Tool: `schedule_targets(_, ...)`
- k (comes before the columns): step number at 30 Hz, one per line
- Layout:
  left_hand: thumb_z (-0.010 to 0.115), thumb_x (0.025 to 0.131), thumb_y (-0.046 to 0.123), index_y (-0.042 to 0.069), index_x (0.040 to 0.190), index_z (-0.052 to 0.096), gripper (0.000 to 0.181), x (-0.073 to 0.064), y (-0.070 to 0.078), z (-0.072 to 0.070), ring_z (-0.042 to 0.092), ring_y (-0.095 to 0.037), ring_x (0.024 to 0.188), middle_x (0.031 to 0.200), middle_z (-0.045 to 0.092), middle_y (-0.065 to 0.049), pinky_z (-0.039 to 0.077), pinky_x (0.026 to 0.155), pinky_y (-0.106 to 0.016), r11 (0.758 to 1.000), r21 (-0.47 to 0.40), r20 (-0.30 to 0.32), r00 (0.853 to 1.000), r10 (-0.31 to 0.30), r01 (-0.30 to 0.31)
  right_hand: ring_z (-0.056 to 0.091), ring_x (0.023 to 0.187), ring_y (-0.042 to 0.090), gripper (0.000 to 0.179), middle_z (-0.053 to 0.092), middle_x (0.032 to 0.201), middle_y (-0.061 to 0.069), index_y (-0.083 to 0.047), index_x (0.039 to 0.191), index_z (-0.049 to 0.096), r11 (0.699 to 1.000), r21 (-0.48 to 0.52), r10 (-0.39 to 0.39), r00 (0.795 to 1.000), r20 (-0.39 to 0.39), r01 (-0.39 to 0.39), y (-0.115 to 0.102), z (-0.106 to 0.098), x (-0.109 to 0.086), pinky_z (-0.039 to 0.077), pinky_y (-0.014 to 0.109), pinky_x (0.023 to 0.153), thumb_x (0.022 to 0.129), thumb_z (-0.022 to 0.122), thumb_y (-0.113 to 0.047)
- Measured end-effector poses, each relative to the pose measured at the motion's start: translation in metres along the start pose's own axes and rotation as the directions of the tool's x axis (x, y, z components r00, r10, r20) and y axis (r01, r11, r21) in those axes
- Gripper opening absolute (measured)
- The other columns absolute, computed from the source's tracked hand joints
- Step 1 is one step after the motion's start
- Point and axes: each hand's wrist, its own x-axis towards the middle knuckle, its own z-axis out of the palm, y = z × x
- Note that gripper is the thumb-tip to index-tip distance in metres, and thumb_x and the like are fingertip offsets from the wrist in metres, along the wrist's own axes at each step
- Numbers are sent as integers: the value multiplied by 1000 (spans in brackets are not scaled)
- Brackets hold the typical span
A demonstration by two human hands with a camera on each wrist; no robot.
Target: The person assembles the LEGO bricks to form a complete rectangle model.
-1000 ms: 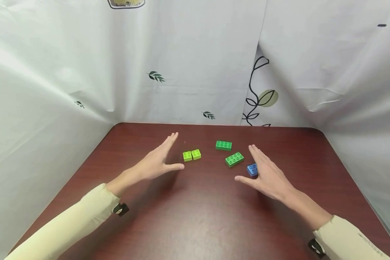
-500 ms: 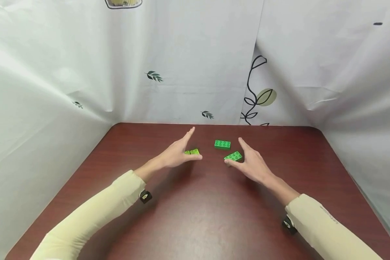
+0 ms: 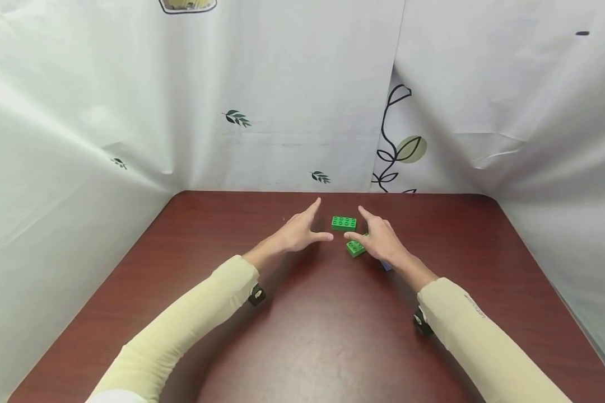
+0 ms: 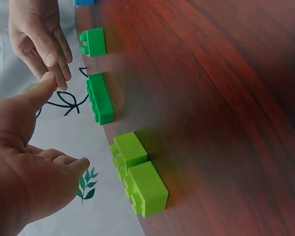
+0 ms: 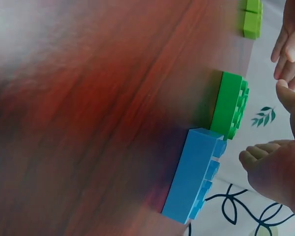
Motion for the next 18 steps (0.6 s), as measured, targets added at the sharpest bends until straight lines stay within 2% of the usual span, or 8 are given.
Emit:
schedule_targets(12,75,102,35,4,170,17,94,21,5,16,37,-27,154,172,32,-11,34,123,-42,998,58,18,999,-29,28,34,151,50,76,41,161,30,5,160,40,998,24,51,999,11,-51,8,2,17,33,67,117,100,77,-22)
schedule_targets(15,74,103,33,4,169,22,89,24,6,19,41,-28,153,170,37,-12,35,122,-42,997,73,25,999,-24,22,37,149,48,72,45,159,29,5,159,43,997,44,57,998,8,-58,9,4,20,37,64,116,100,78,-19)
schedule_targets(18,73,103,33,3,168,27,84,26,8,22,45,-28,149,167,42,-13,38,121,-41,996,89,24,999,-23,21,47,144,45,69,48,157,28,5,157,46,996,76,56,998,2,-56,11,6,23,44,60,111,99,78,-15)
